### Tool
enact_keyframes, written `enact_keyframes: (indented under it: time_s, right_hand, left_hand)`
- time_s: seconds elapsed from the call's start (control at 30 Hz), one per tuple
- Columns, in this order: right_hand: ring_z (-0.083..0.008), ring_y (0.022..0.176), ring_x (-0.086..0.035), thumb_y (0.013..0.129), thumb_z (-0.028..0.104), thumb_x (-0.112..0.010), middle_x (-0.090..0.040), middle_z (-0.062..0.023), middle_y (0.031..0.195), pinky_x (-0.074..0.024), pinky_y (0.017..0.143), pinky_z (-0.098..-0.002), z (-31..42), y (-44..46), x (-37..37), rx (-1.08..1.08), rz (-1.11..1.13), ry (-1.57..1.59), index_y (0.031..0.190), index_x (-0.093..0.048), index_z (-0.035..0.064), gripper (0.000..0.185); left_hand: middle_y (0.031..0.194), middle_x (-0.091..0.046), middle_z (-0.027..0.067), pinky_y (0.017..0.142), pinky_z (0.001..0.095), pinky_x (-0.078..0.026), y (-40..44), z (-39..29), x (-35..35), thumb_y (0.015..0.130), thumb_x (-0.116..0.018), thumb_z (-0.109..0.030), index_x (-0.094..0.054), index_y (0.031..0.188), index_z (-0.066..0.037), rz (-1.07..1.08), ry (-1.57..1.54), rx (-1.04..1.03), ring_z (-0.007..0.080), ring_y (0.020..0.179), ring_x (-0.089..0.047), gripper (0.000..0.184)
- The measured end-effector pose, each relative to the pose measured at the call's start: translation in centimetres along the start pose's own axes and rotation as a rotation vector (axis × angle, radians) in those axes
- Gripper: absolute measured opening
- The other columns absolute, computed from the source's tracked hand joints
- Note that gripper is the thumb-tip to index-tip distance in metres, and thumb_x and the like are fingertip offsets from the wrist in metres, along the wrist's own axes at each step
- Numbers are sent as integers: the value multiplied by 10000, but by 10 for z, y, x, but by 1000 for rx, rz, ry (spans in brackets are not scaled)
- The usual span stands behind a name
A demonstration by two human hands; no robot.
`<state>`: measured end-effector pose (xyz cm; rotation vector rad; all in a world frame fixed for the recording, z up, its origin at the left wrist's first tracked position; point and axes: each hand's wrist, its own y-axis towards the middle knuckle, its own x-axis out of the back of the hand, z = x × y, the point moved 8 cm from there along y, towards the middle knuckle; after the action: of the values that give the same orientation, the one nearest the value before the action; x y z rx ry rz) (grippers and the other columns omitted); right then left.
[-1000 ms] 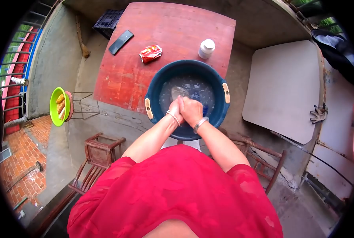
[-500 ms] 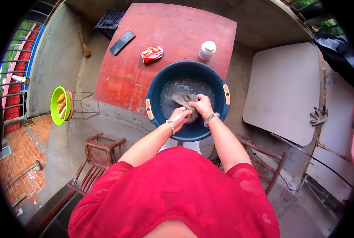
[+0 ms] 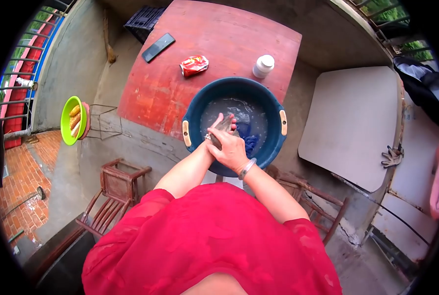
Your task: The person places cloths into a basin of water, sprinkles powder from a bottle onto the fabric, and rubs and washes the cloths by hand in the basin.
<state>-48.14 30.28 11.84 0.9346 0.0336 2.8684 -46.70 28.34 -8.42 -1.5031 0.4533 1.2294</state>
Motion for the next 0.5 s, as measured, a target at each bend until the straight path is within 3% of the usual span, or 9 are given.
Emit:
enact_keyframes:
  time_s: [0.03,0.13,0.17,0.2,0.27,0.33,0.4,0.47,0.5]
  right_hand:
    - [-318,737,-647,769,260,-651,-645,-191,817,-521,660,-375,1,-1,-4,53,-29,-66,1006,-635,112,280]
    - [-323,685,-644,812,261,-619,-645,-180,765,-517,608,-388,-25,4,-9,-77,-6,-197,881,-616,91,184]
    - [-329,654,-641,854,260,-577,-640,-185,725,-511,576,-396,-40,6,-10,-91,-35,-231,779,-568,75,199]
    - [-338,671,-641,874,279,-543,-642,-192,732,-509,594,-417,-53,11,-8,-193,-7,-293,773,-559,65,237]
    - [-350,674,-639,889,307,-516,-643,-195,730,-506,610,-434,-84,15,3,-300,-39,-370,793,-571,66,265]
    - [-355,673,-634,892,325,-508,-641,-181,720,-505,622,-442,-92,15,4,-322,-23,-365,798,-573,67,282]
    - [-349,660,-633,886,318,-525,-636,-174,708,-509,607,-427,-78,12,3,-252,-43,-343,802,-572,68,269]
    - [-315,632,-623,854,256,-582,-620,-151,704,-497,563,-400,-34,8,-1,-37,-99,-276,762,-568,68,209]
    - [-314,636,-624,847,243,-589,-619,-149,707,-497,561,-396,-26,4,-7,-39,-60,-307,764,-570,69,194]
  left_hand:
    - [837,-608,72,598,343,-521,-1,2,-1,917,-436,-530,-546,927,-85,-68,91,-1,211,700,-594,459]
    - [710,-570,56,578,348,-482,-13,11,5,902,-459,-554,-538,762,-115,-218,284,-97,207,657,-566,467]
    - [698,-583,50,585,365,-472,-14,12,15,886,-427,-605,-606,830,-124,-399,380,-117,212,663,-569,516]
    - [728,-586,52,591,364,-471,-11,7,19,927,-432,-517,-540,753,-135,-432,577,-147,220,680,-568,433]
    - [759,-617,62,651,368,-502,-25,22,-1,942,-418,-481,-598,923,-78,-596,348,-138,211,738,-603,442]
    - [793,-617,50,614,331,-493,-27,26,-13,939,-457,-451,-574,863,-111,-624,242,-241,220,726,-599,368]
    - [779,-606,44,654,342,-481,-40,28,-20,932,-424,-512,-568,811,-117,-694,358,-76,209,749,-587,437]
    - [705,-579,43,670,377,-468,-17,30,2,914,-385,-585,-558,757,-123,-352,284,-6,203,722,-570,518]
    - [707,-577,51,679,381,-460,-23,28,-3,914,-367,-596,-539,727,-135,-387,282,4,216,716,-563,526]
